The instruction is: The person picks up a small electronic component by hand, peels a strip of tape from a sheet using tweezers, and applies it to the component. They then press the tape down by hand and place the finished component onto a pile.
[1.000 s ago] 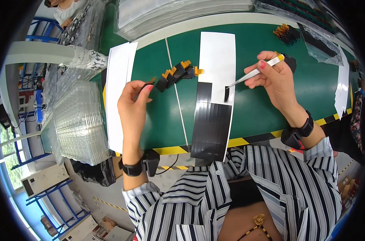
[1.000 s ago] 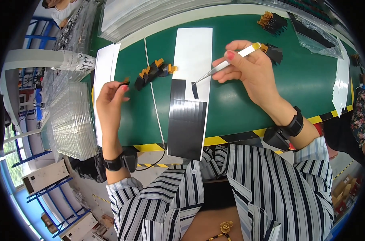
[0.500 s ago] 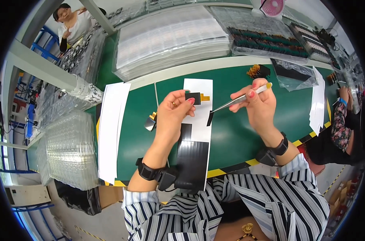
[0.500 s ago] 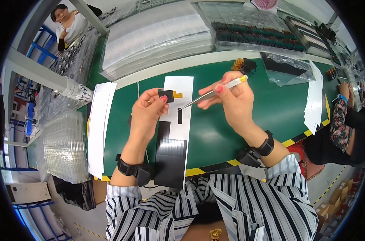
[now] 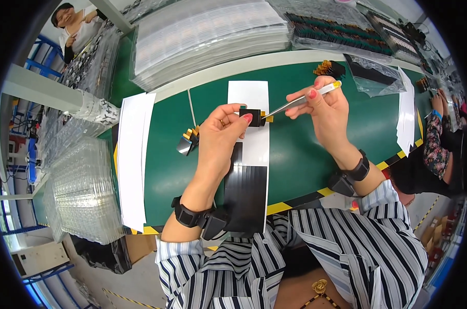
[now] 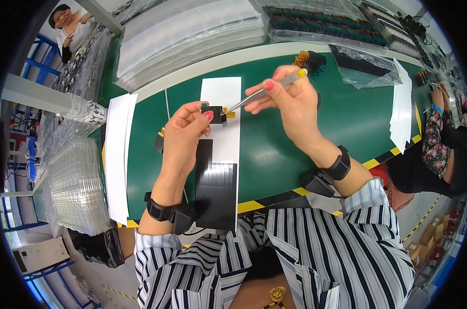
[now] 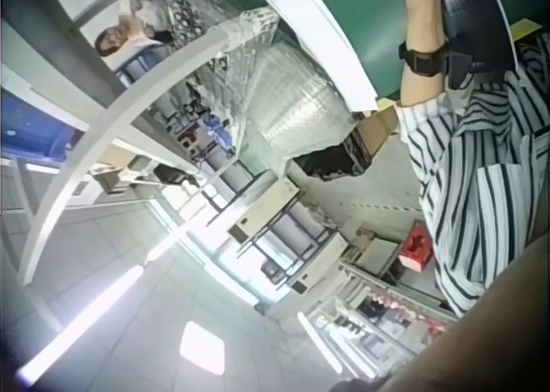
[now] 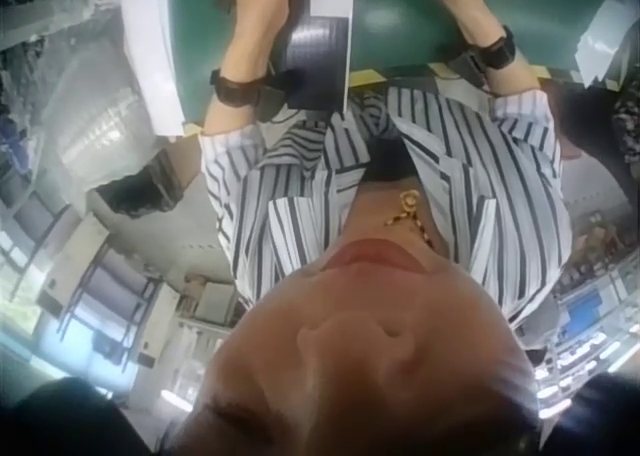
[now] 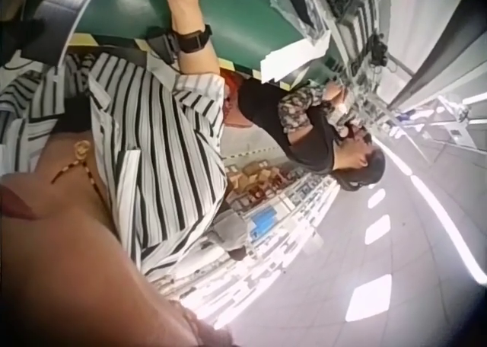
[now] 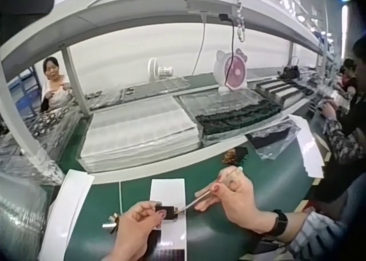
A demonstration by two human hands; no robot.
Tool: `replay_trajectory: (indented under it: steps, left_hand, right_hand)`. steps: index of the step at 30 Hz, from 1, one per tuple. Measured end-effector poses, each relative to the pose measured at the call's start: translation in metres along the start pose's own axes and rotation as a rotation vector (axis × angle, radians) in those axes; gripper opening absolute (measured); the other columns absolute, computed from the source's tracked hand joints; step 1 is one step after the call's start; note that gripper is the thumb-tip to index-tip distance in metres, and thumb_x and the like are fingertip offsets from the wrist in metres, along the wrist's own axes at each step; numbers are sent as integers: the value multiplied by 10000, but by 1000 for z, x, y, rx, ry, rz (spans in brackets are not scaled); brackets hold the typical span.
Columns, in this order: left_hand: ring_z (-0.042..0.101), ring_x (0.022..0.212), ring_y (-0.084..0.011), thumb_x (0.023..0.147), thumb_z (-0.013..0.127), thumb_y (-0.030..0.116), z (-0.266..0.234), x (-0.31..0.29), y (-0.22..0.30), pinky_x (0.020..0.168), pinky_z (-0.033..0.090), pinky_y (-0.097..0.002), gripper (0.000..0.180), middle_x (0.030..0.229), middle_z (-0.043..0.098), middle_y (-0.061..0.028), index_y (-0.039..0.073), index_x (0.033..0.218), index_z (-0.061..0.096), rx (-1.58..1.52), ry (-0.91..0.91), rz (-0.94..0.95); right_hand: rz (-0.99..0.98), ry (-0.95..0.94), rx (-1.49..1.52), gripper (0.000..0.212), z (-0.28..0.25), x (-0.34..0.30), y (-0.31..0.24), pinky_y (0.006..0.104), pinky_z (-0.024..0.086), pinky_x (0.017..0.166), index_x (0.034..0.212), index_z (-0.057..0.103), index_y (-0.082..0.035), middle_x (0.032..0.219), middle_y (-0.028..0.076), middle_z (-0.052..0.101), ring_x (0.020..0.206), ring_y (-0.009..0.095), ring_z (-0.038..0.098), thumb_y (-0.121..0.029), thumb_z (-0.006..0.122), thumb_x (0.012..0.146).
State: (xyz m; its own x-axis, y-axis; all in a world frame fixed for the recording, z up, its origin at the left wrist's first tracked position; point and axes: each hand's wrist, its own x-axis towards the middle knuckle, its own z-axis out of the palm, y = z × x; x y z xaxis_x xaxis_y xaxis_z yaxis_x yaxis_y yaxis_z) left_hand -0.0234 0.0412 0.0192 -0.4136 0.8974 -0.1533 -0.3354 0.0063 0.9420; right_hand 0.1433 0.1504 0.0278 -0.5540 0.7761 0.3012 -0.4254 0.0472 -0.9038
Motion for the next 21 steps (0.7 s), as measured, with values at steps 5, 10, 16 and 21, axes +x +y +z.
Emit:
replay_trajectory:
  steps: [5,10,16,21]
  left_hand:
    - [448,570,-45,745,610,21,1,-2,0,537,344,-174,221,663,538,9,-7,952,535,3,-18,-41]
    - [449,568,-47,744,612,22,1,-4,-1,539,345,-175,218,657,537,9,-6,948,538,-24,-18,-56]
    - [448,567,-49,743,612,20,1,-4,0,540,342,-177,211,657,537,10,-6,939,540,-31,-22,-71]
    - [468,577,-61,747,603,11,0,-2,0,555,368,-186,204,679,543,-5,-4,938,534,-66,-84,-112]
  right_hand:
    - [7,45,-13,127,-2,0,2,306,517,573,936,363,-62,859,235,584,664,266,627,-148,445,893]
    - [7,59,-8,122,-2,1,3,302,516,576,935,370,-64,859,229,586,663,257,627,-153,443,895]
    - [13,70,-3,111,-2,2,4,298,516,577,928,375,-62,861,227,587,657,253,626,-151,436,898]
    - [40,60,-26,125,-4,2,4,312,518,611,949,372,-56,869,226,586,689,255,624,-154,431,900]
